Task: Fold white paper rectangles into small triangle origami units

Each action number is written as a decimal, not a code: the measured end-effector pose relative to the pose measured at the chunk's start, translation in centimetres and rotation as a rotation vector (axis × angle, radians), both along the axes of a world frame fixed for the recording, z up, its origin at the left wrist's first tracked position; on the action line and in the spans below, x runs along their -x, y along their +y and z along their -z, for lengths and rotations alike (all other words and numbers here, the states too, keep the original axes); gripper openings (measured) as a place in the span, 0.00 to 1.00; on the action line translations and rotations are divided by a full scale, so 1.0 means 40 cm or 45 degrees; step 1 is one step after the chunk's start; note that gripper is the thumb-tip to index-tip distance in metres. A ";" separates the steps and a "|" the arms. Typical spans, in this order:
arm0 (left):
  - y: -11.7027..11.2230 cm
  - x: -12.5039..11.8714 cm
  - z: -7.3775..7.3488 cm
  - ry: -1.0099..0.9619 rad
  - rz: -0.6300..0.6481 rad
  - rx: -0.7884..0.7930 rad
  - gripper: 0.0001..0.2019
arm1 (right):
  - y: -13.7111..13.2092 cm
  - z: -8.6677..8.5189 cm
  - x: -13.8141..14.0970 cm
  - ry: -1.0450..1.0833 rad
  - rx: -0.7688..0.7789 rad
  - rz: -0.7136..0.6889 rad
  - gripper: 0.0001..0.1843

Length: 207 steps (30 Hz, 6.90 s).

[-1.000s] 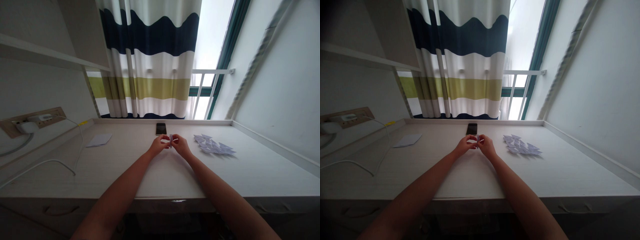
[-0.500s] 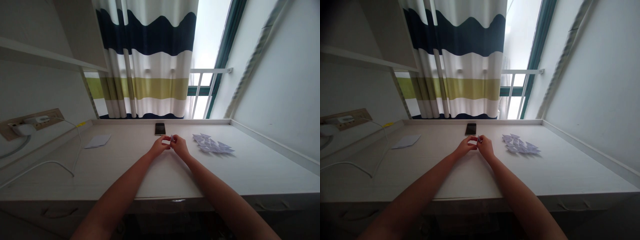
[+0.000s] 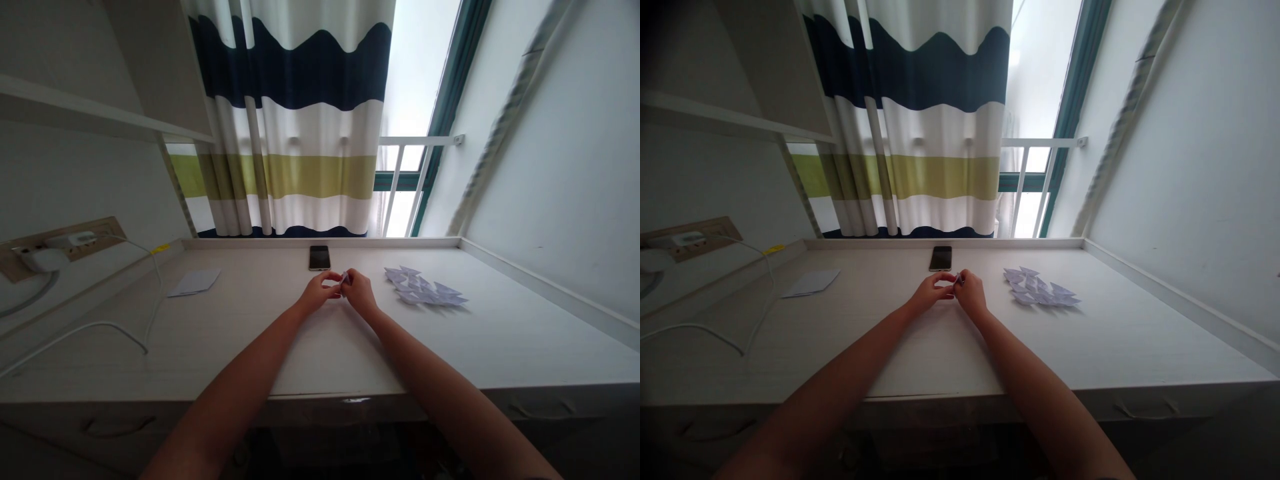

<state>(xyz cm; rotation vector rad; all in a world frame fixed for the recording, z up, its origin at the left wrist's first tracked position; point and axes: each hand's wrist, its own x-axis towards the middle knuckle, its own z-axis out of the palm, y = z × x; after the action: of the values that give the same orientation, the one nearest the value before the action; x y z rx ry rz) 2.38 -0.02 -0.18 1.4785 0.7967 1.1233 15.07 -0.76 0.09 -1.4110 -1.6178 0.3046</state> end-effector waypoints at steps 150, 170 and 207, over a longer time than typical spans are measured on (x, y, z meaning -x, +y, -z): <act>0.012 0.029 -0.023 -0.079 -0.145 0.116 0.19 | 0.016 -0.001 -0.014 0.547 0.124 -0.386 0.14; 0.021 0.036 -0.014 -0.087 -0.082 0.063 0.15 | 0.023 0.008 -0.013 0.806 0.210 -0.603 0.16; 0.024 0.020 -0.001 0.058 -0.319 -0.165 0.07 | 0.016 0.013 0.000 0.396 0.065 -0.403 0.11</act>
<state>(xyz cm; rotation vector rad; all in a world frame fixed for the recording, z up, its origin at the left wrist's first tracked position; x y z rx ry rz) 1.59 0.92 -0.14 1.5460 0.9764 1.3532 15.06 -0.10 -0.41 -1.0774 -1.5754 0.7180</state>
